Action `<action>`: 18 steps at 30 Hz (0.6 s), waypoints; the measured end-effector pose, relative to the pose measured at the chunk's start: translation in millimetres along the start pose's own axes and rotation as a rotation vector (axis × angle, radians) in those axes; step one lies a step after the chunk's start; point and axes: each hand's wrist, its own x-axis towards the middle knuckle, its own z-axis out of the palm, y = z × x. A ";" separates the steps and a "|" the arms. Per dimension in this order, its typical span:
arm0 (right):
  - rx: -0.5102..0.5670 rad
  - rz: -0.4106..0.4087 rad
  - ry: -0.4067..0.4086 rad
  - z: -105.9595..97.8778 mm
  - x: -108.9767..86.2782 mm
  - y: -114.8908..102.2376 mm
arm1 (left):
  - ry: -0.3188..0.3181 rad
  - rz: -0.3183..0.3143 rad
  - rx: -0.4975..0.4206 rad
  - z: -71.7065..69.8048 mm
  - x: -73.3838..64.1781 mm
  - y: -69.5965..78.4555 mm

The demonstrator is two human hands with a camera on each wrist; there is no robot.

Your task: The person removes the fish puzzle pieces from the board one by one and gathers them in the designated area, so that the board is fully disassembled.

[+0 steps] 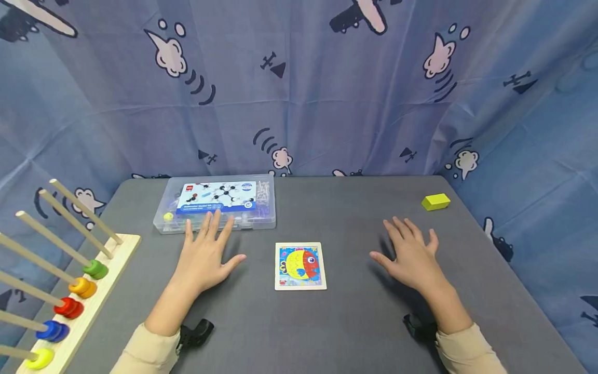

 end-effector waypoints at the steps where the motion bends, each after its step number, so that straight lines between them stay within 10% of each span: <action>1: 0.018 -0.016 -0.006 0.3 1.3 -3.7 | 0.000 0.016 -0.007 0.1 1.8 3.5; 10: 0.188 -0.170 -0.037 13.9 16.3 -39.1 | 0.023 0.168 -0.094 8.9 14.6 37.2; 18: 0.343 -0.273 -0.154 28.9 32.2 -77.0 | -0.136 0.190 -0.454 31.3 26.3 63.8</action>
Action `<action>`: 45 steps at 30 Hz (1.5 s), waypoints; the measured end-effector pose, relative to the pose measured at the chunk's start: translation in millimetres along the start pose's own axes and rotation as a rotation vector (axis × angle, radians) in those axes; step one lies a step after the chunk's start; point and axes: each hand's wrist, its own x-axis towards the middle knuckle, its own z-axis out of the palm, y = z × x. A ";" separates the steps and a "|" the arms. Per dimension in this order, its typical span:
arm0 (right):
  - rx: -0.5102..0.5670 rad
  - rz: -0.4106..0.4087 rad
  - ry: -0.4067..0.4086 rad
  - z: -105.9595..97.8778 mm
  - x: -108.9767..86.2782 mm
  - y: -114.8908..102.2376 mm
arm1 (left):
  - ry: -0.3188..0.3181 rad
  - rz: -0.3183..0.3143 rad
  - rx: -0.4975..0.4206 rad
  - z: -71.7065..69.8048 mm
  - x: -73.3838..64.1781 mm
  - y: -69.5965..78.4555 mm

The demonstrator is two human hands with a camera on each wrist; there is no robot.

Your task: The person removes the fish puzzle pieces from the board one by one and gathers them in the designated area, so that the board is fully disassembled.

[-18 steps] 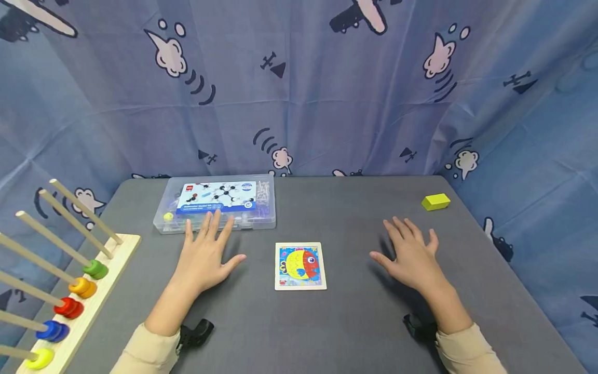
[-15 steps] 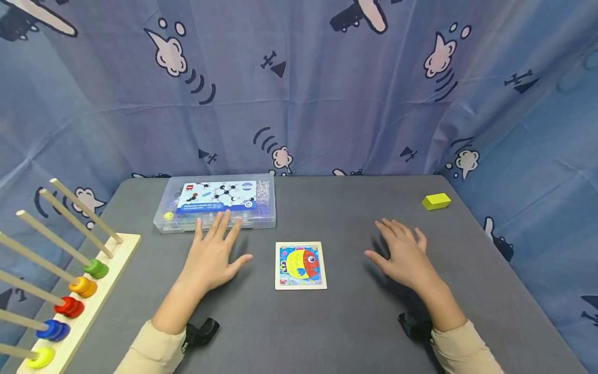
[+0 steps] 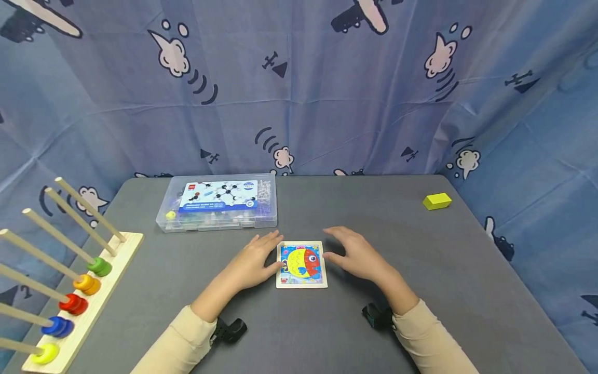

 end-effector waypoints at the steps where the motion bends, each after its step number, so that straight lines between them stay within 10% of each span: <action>1: 0.011 -0.012 -0.018 3.4 4.1 -2.6 | -0.018 -0.018 -0.049 2.8 2.2 0.1; 11: 0.101 -0.077 -0.187 29.7 41.5 -20.9 | -0.018 -0.123 -0.294 16.3 11.7 -6.7; 45: 0.133 0.119 -0.231 51.1 66.7 -36.4 | 0.007 -0.075 -0.308 22.8 13.9 -13.5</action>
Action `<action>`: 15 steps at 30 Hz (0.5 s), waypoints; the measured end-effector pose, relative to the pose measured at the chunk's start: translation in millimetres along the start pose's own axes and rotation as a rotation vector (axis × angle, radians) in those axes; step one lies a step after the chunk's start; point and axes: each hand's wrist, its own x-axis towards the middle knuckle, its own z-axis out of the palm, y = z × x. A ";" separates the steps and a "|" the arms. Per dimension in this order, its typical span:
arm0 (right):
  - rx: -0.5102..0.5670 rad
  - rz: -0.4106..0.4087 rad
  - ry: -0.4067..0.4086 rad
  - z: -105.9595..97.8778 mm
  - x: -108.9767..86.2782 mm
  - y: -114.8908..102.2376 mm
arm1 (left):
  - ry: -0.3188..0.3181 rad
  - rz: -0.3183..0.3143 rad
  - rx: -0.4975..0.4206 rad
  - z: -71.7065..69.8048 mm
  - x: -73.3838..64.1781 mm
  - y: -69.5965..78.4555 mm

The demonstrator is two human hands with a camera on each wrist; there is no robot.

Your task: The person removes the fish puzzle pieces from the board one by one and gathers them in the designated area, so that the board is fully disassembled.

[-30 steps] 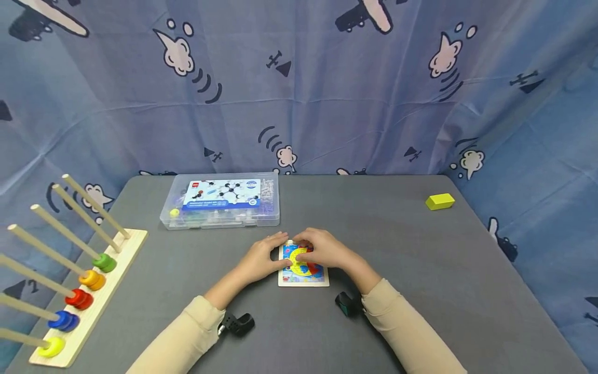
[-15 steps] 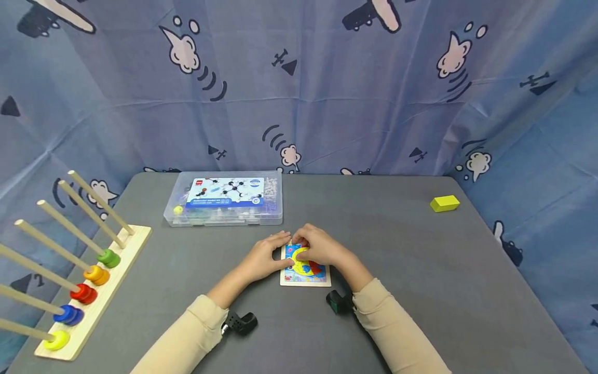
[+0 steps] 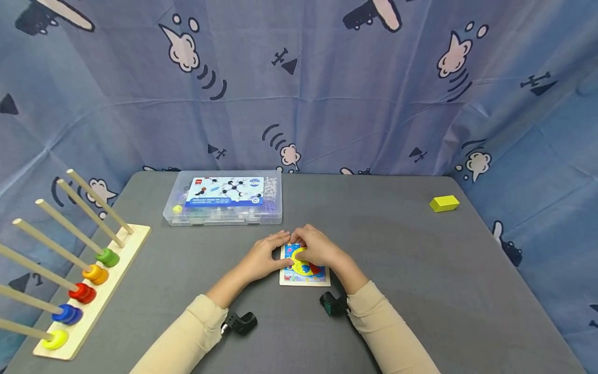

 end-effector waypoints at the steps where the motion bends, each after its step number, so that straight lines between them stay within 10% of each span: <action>1: 0.010 0.000 -0.003 0.0 0.2 -0.1 | 0.000 0.002 0.001 -0.2 -0.1 -0.1; 15: 0.045 0.001 0.026 0.3 1.1 -0.4 | -0.003 -0.001 0.011 0.9 0.5 -1.5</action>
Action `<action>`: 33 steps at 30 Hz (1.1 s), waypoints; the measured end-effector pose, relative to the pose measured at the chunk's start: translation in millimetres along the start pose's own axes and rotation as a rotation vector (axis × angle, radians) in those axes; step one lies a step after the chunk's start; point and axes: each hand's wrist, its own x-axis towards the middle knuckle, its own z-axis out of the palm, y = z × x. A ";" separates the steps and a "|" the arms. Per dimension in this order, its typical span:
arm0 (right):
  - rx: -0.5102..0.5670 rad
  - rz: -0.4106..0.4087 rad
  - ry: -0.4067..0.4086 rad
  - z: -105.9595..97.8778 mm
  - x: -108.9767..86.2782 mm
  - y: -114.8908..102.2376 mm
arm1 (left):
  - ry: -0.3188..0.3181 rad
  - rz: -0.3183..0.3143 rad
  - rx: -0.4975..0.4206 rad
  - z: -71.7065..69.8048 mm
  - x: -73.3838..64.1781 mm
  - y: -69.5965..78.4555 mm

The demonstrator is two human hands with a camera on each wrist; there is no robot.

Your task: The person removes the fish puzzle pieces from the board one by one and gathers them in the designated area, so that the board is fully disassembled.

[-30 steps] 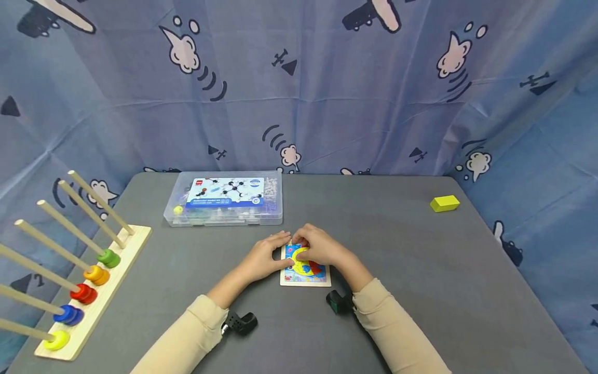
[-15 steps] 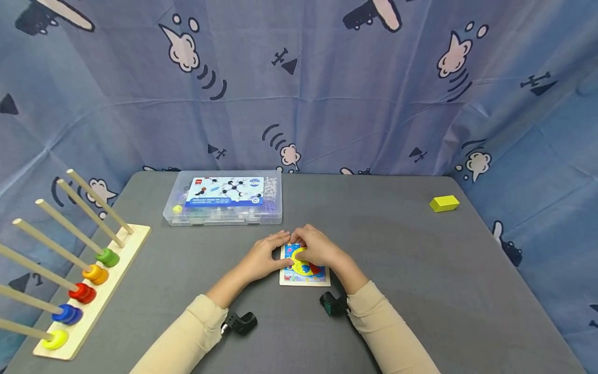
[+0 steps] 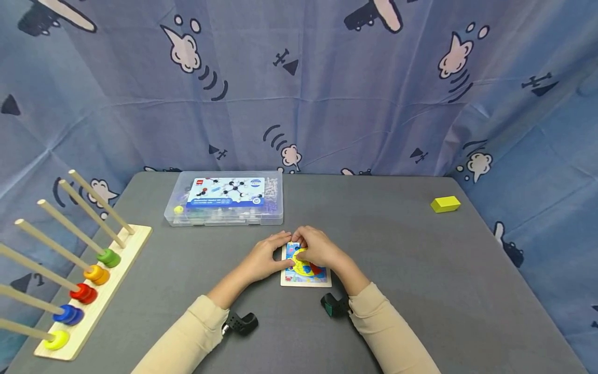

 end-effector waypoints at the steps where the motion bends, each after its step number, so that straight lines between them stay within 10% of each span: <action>1: -0.003 -0.003 0.004 -0.1 -0.1 0.1 | 0.001 -0.001 -0.002 -0.1 -0.1 0.1; 18: 0.034 -0.032 0.139 -37.5 -23.8 21.3 | 0.011 0.005 -0.032 -0.1 -1.6 1.9; 33: 0.055 0.047 0.281 -65.4 -37.8 90.5 | 0.007 -0.023 -0.013 3.1 -1.4 -1.9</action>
